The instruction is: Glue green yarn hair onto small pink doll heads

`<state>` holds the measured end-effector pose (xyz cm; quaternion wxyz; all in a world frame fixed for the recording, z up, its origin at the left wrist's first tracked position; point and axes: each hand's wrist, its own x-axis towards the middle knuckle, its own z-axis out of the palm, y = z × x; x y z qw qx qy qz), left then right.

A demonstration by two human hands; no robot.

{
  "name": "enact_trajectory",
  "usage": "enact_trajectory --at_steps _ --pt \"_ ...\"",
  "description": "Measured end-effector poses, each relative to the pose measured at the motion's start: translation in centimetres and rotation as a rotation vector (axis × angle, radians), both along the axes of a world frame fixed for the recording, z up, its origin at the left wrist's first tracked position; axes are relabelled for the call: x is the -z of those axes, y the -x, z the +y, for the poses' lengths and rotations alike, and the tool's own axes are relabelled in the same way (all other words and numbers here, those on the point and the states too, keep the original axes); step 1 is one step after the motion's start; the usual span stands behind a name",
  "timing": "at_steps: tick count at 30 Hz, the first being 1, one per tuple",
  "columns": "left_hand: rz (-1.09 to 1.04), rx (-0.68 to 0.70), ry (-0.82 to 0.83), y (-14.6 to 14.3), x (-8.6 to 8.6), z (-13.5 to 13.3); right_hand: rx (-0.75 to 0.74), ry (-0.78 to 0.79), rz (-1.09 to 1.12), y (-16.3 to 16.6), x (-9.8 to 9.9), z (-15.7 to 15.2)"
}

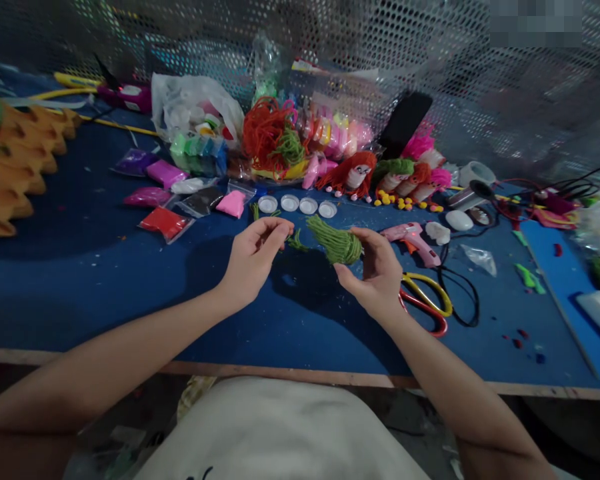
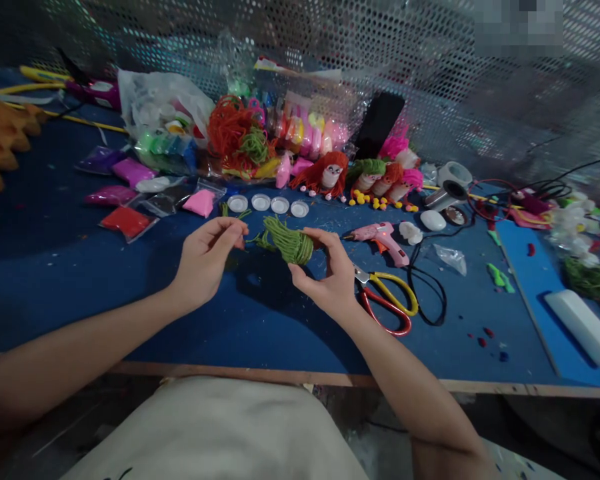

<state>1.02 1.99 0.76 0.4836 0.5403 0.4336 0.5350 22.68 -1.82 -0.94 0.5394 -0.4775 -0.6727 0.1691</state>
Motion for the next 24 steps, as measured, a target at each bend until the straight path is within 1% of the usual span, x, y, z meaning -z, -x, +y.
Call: enact_trajectory --at_steps 3,7,12,14,17,20,24 --pt "-0.035 0.029 0.009 0.0 0.1 0.0 0.020 -0.019 -0.041 -0.2 0.1 0.3" --pt "-0.049 0.047 -0.002 0.2 0.0 0.0 0.025 -0.030 -0.121 -0.2 -0.5 0.4" --pt "-0.033 0.163 -0.071 0.6 -0.6 0.1 -0.005 -0.118 -0.211 -0.3 -1.3 0.6" --pt "0.042 0.178 -0.138 0.8 -1.0 0.1 -0.038 -0.167 -0.285 -0.5 -1.4 0.6" --pt "0.218 0.228 -0.318 1.0 -1.5 -0.1 -0.065 -0.241 -0.412 -0.9 -1.4 0.5" --pt "0.396 0.278 -0.477 1.2 -1.6 -0.5 -0.117 -0.321 -0.465 -1.1 -1.2 0.3" --pt "0.581 0.188 -0.569 1.0 -1.6 -0.9 -0.154 -0.393 -0.543 -1.1 -1.0 0.3"
